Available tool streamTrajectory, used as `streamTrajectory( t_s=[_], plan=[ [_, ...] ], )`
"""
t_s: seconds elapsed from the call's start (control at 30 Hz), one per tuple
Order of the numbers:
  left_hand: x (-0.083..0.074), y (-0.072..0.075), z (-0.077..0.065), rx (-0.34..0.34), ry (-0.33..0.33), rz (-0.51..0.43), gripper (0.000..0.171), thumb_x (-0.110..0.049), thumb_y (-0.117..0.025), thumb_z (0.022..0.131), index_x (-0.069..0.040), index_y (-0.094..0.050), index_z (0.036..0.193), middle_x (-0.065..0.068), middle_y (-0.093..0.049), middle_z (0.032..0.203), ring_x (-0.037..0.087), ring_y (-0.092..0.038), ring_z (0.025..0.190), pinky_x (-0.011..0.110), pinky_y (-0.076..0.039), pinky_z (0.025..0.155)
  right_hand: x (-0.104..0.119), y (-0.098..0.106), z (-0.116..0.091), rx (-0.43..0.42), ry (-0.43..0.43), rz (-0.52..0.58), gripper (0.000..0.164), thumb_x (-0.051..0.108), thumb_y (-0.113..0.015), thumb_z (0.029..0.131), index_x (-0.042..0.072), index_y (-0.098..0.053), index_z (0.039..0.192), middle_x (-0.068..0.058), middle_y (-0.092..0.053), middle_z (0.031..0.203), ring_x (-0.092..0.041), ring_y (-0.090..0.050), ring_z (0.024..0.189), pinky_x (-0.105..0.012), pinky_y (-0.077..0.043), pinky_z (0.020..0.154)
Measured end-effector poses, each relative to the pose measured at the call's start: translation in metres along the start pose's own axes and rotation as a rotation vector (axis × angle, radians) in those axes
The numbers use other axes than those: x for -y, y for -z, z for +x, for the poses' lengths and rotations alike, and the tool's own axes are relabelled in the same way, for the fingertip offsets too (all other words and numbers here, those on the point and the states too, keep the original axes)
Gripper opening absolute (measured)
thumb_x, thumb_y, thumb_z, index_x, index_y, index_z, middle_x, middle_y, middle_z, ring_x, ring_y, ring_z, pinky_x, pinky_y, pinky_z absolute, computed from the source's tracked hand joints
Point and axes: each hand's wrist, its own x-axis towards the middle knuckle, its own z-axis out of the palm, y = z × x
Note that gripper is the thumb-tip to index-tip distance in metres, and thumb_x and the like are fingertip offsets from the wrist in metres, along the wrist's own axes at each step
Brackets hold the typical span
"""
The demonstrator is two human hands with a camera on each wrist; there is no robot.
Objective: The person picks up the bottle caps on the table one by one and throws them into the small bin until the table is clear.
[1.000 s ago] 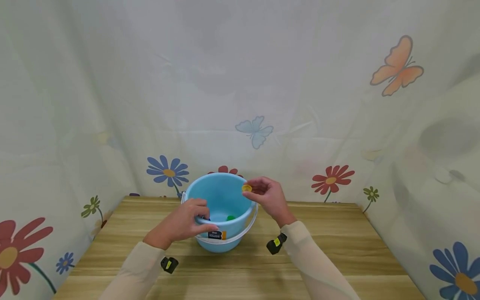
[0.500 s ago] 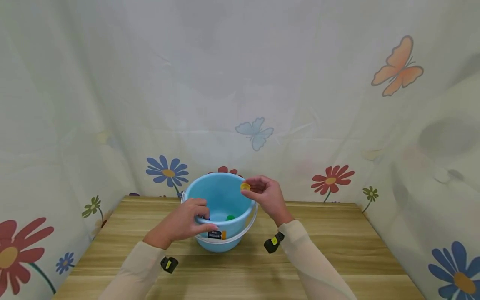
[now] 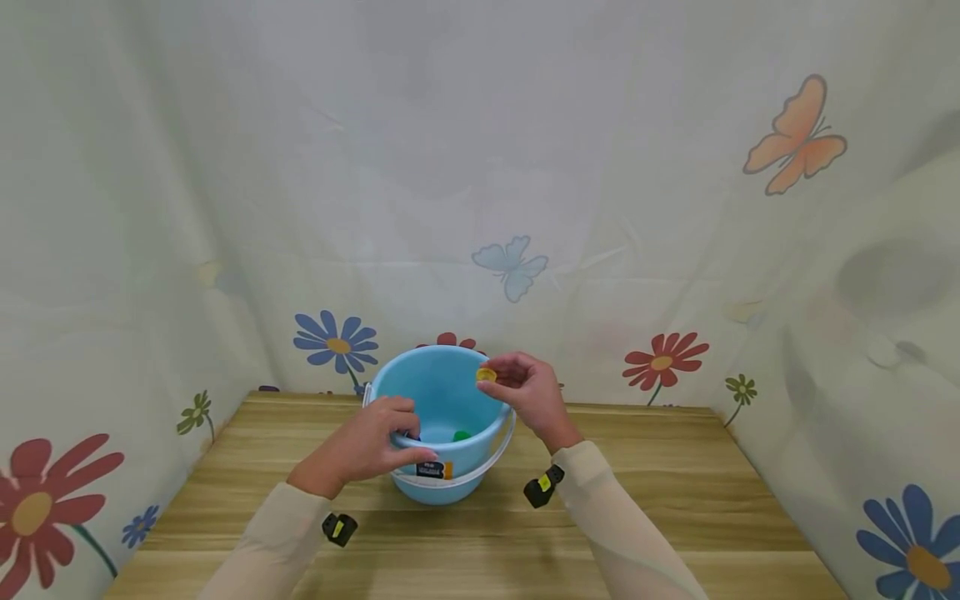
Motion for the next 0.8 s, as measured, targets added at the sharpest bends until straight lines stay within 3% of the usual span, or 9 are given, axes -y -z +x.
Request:
streamTrajectory(
  t_s=[0.43, 0.8],
  plan=[
    [-0.0026, 0.0012, -0.0005, -0.004, -0.010, 0.012, 0.033, -0.058, -0.078, 0.083, -0.029, -0.063, 0.077, -0.014, -0.047, 0.081, 0.006, -0.050, 0.083, 0.031, -0.047, 0.077, -0.0069, -0.0034, 0.0019, -0.004, 0.042, -0.012, 0.035, 0.028, -0.087, 0.083, 0.015, -0.073, 0.113, -0.004, -0.076, 0.113, -0.019, -0.074, 0.099, -0.031, -0.060, 0.089],
    [-0.0030, 0.0008, -0.0002, -0.030, -0.041, 0.019, 0.031, -0.053, -0.081, 0.083, -0.028, -0.063, 0.076, -0.015, -0.046, 0.079, 0.004, -0.048, 0.081, 0.030, -0.046, 0.075, -0.0023, -0.0054, 0.0021, 0.021, 0.017, -0.006, 0.034, 0.027, -0.086, 0.084, 0.015, -0.074, 0.113, -0.005, -0.076, 0.115, -0.021, -0.073, 0.100, -0.031, -0.059, 0.090]
  ],
)
